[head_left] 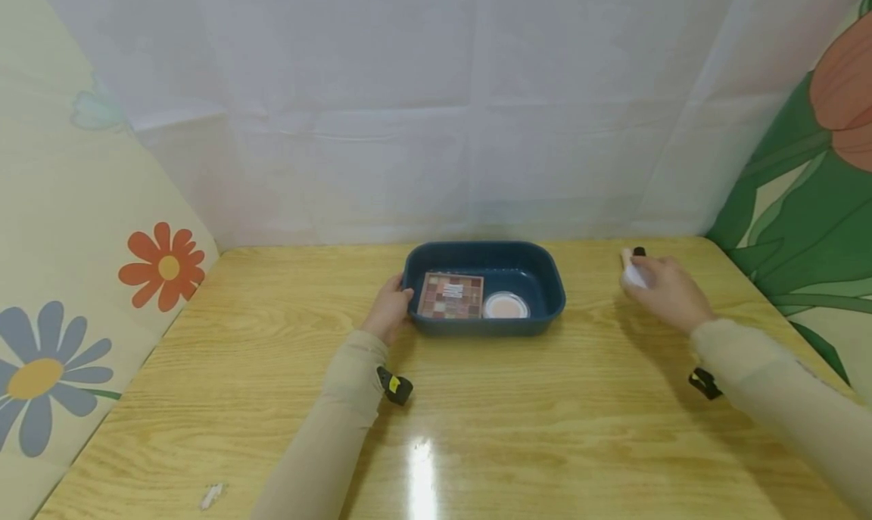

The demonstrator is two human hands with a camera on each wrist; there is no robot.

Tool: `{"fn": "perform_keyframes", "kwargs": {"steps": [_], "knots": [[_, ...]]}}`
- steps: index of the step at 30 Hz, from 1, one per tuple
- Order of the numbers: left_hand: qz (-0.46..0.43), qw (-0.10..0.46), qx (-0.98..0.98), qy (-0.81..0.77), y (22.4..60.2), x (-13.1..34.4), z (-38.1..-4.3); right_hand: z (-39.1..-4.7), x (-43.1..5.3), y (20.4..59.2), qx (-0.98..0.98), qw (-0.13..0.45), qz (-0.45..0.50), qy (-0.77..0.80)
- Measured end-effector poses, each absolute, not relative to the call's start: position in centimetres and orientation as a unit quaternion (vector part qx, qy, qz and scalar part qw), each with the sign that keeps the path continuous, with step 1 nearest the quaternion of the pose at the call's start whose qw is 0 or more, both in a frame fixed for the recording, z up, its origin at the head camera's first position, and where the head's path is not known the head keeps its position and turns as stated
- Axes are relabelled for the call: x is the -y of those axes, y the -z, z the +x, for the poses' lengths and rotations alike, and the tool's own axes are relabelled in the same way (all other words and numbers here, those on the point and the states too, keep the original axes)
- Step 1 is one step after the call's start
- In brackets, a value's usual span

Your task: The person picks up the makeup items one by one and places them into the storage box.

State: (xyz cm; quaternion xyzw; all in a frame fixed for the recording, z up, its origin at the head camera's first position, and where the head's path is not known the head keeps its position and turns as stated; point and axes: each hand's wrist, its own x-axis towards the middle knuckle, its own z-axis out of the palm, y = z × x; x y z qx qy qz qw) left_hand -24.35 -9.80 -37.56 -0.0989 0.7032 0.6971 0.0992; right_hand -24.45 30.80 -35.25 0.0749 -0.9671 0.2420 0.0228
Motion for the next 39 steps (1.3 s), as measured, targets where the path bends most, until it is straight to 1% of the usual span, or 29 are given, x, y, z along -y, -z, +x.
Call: {"fn": "perform_keyframes", "kwargs": {"steps": [9,27,39], "knots": [[-0.095,0.105,-0.704,-0.696,37.7,9.8,-24.5,-24.2,-30.2,35.3,0.966,0.014,0.081,-0.247],[-0.094,0.107,-0.694,-0.706,37.7,9.7,-24.5,-24.0,-28.8,35.1,0.961,0.030,0.095,-0.259],[-0.091,0.109,-0.695,-0.705,37.7,9.8,-24.4,-23.8,-27.9,34.9,0.957,0.019,0.107,-0.268]]}}
